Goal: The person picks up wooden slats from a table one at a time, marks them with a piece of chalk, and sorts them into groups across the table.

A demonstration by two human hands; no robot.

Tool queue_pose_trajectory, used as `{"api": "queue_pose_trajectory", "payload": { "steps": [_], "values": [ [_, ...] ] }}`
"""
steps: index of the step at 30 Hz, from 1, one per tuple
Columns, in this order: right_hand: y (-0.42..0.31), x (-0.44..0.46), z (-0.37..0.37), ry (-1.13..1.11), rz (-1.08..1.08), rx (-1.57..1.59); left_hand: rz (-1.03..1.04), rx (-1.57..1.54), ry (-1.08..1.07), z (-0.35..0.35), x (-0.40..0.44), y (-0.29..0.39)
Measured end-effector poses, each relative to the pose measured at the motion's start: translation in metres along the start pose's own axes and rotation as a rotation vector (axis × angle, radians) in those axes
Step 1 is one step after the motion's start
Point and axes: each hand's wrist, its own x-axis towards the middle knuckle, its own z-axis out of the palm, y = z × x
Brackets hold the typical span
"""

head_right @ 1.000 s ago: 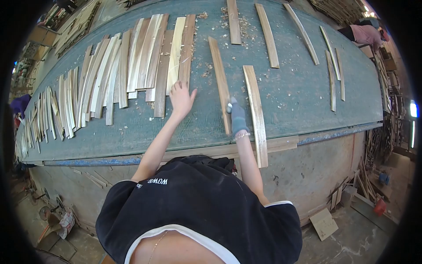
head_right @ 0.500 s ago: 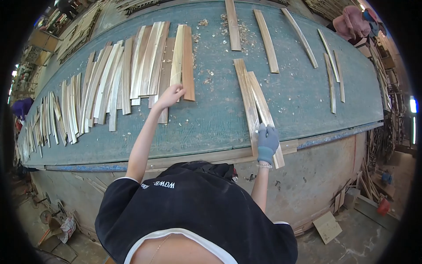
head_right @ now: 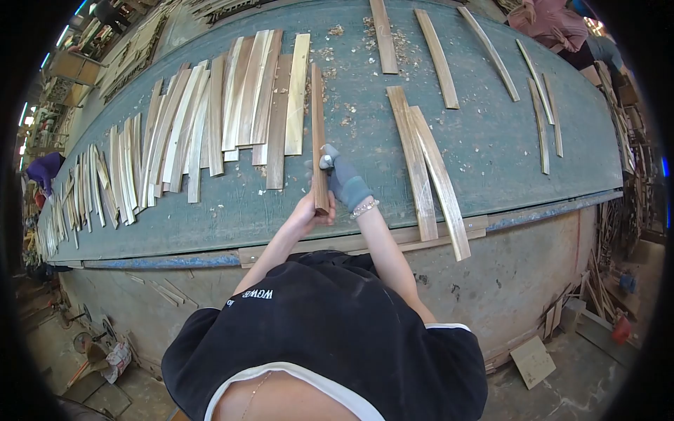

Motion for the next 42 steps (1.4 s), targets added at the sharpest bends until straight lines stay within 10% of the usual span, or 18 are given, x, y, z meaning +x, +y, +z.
{"api": "queue_pose_trajectory", "payload": {
  "steps": [8, 10, 17, 21, 23, 25, 27, 30, 37, 42],
  "values": [
    [0.024, -0.017, -0.083, 0.509, -0.429, -0.564, 0.647, 0.987, 0.742, -0.062, 0.062, 0.04],
    [0.025, -0.039, -0.121, 0.613, -0.466, -0.835, 0.793, 1.65, 1.181, -0.07, 0.09, 0.035],
    [0.001, -0.102, -0.154, 1.094, -0.705, -1.391, 0.609, 2.004, 1.012, -0.092, 0.108, 0.053],
    [-0.008, -0.095, -0.115, 1.09, -0.924, -1.206, 0.789, 1.683, 0.655, -0.108, 0.066, 0.073],
    [-0.005, -0.079, -0.099, 0.734, -0.696, -0.792, 0.762, 1.21, 0.346, -0.102, 0.036, 0.064],
    [-0.003, -0.059, -0.073, 0.427, -0.529, -0.519, 0.233, 0.646, 0.107, -0.072, -0.003, 0.058],
    [0.009, -0.024, -0.073, 0.249, -0.159, -0.224, 0.283, -0.26, -0.154, -0.027, -0.031, 0.04],
    [0.006, -0.035, -0.032, 0.21, -0.225, -0.459, 0.066, -0.8, -0.122, -0.014, -0.028, 0.021],
    [0.006, 0.032, -0.012, 0.101, -0.692, -0.607, -0.063, -0.933, -0.376, -0.023, -0.016, -0.014],
    [-0.008, 0.074, 0.013, 0.116, -1.07, -1.434, -0.04, -0.888, -0.367, -0.015, -0.032, -0.013]
  ]
}}
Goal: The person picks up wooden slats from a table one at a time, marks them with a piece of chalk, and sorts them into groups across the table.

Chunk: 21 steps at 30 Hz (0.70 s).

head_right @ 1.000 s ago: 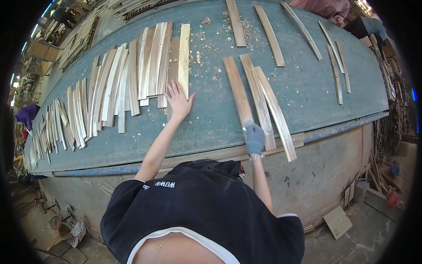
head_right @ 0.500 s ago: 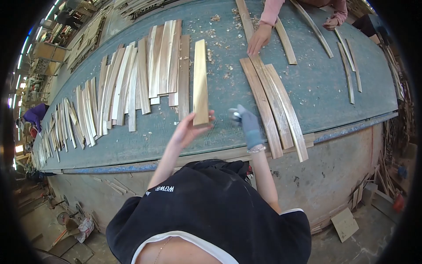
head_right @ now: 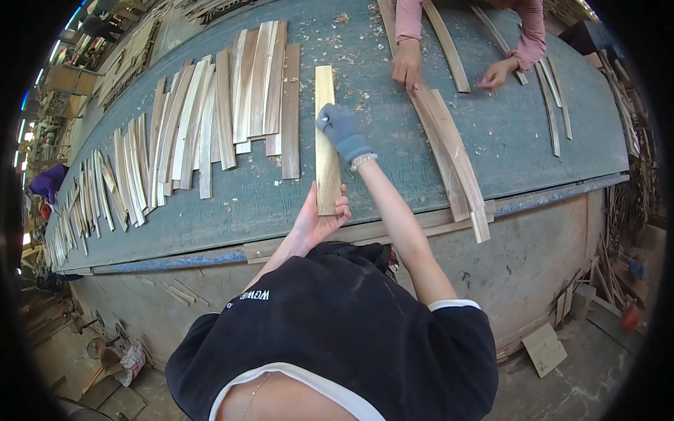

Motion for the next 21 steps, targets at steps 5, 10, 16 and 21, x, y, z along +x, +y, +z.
{"api": "queue_pose_trajectory", "payload": {
  "steps": [5, 10, 16, 21],
  "values": [
    [-0.022, -0.028, -0.016, -0.042, 0.191, -0.09, 0.013, 0.084, 0.011, -0.002, -0.001, 0.004],
    [-0.013, -0.061, -0.057, -0.093, 0.433, -0.212, 0.001, 0.052, 0.002, 0.01, -0.004, 0.005],
    [-0.011, -0.074, -0.05, 0.045, 1.157, 1.312, 0.006, 0.332, 0.036, 0.001, 0.0, 0.003],
    [0.016, -0.089, -0.017, -0.367, 0.931, 2.304, -0.027, 0.766, 0.152, 0.008, -0.014, 0.013]
  ]
}}
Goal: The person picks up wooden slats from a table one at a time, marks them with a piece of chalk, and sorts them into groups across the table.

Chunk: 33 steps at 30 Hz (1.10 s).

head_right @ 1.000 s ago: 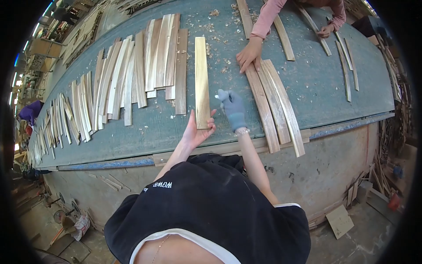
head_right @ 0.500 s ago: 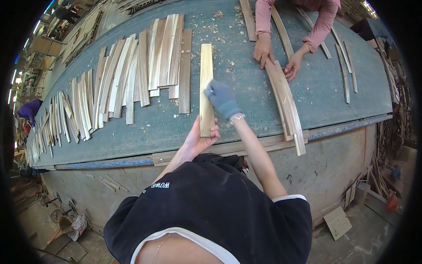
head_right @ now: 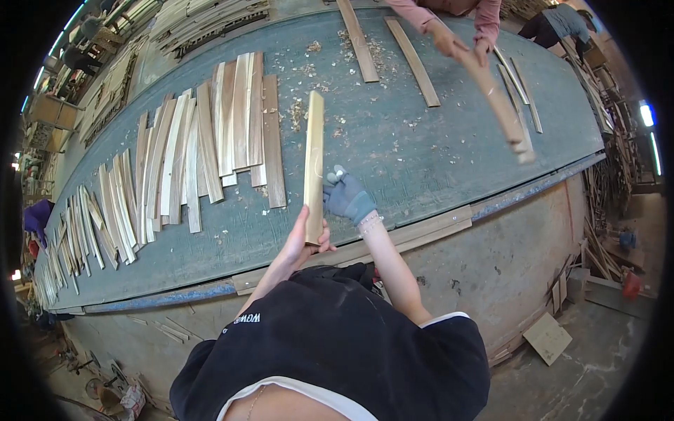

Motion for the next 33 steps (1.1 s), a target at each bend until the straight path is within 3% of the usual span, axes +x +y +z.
{"api": "queue_pose_trajectory", "payload": {
  "steps": [4, 6, 7, 9, 10, 12, 16, 18, 20, 22, 24, 25, 26, 27, 28, 30, 31, 32, 33],
  "values": [
    [-0.019, 0.032, 0.034, 0.266, -0.211, -0.02, -0.014, -0.282, -0.219, -0.007, -0.012, -0.003],
    [-0.042, 0.051, -0.003, -0.19, -0.406, -0.003, -0.019, -0.28, -0.188, -0.003, -0.015, -0.006],
    [-0.028, 0.046, 0.013, -0.191, -0.406, -0.002, -0.014, -0.356, -0.221, -0.004, -0.012, -0.005],
    [0.012, 0.03, 0.067, 0.174, -0.381, -0.139, -0.003, -0.43, -0.26, -0.01, -0.002, 0.004],
    [0.008, 0.04, 0.003, -0.007, -0.289, -0.179, 0.015, -0.554, -0.28, -0.015, 0.003, 0.009],
    [0.043, 0.018, -0.006, -0.152, -0.228, -0.132, 0.03, -0.684, -0.296, -0.019, 0.005, 0.012],
    [0.024, 0.017, 0.052, -0.251, -0.152, -0.091, 0.011, -0.603, -0.261, -0.014, -0.004, 0.005],
    [0.001, 0.029, 0.056, 0.185, -0.414, -0.211, -0.07, -0.571, -0.257, -0.013, -0.007, 0.003],
    [-0.003, 0.037, 0.04, 0.192, -0.377, -0.238, -0.049, -0.541, -0.283, -0.014, -0.005, -0.006],
    [0.004, 0.044, 0.035, 0.194, -0.337, -0.271, 0.039, -0.32, -0.194, -0.016, -0.002, -0.008],
    [0.041, 0.036, 0.027, 0.549, -0.438, -0.476, 0.067, -0.332, -0.204, -0.022, 0.004, -0.009],
    [0.048, 0.036, 0.02, 0.541, -0.446, -0.481, 0.093, -0.082, -0.058, -0.021, 0.007, -0.008],
    [0.052, 0.036, 0.012, 0.761, -0.564, -0.907, 0.119, 0.165, 0.09, -0.022, 0.01, -0.008],
    [0.055, 0.035, 0.011, 0.979, -0.667, -1.339, 0.286, 0.478, 0.193, -0.026, 0.012, -0.009],
    [0.053, 0.036, 0.011, 0.979, -0.667, -1.343, 0.288, 0.476, 0.192, -0.033, 0.012, -0.009],
    [0.041, 0.045, 0.017, 0.823, -0.984, -1.626, 0.237, 0.96, 0.369, -0.047, 0.006, 0.002],
    [0.028, 0.045, 0.026, 0.867, -0.938, -1.697, 0.31, 0.994, 0.436, -0.055, 0.004, 0.005],
    [0.008, 0.051, 0.031, 0.753, -1.022, -1.652, 0.322, 0.99, 0.452, -0.062, 0.003, 0.008],
    [-0.016, 0.061, 0.038, 0.638, -1.102, -1.6, 0.432, 1.213, 0.695, -0.068, 0.002, 0.012]
  ]
}}
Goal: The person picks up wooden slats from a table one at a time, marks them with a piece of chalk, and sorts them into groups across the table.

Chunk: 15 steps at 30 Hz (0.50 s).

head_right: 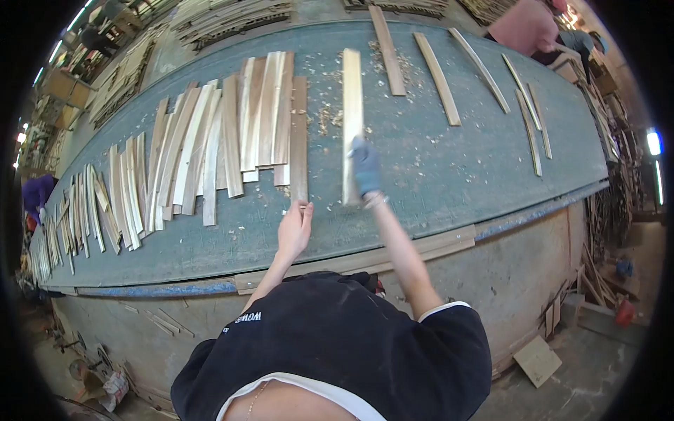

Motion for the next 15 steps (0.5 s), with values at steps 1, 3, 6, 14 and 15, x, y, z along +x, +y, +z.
{"api": "queue_pose_trajectory", "payload": {
  "steps": [1, 3, 6, 14, 15],
  "values": [
    [-0.005, 0.032, -0.005, 0.023, -0.127, -0.005, 0.04, 0.251, 0.229, -0.003, 0.002, -0.006],
    [-0.027, 0.102, -0.019, 0.02, -0.121, -0.184, -0.012, 0.355, 0.254, -0.004, 0.015, -0.015],
    [-0.041, 0.189, -0.035, 0.001, -0.132, -0.728, -0.002, 0.573, 0.206, 0.004, 0.034, -0.024],
    [0.0, 0.087, -0.01, -0.257, 0.415, -0.406, -0.097, -1.062, -0.6, -0.022, 0.027, -0.012],
    [0.002, 0.062, -0.009, -0.342, 0.665, 0.075, -0.112, -1.061, -0.602, -0.028, 0.015, -0.003]
  ]
}}
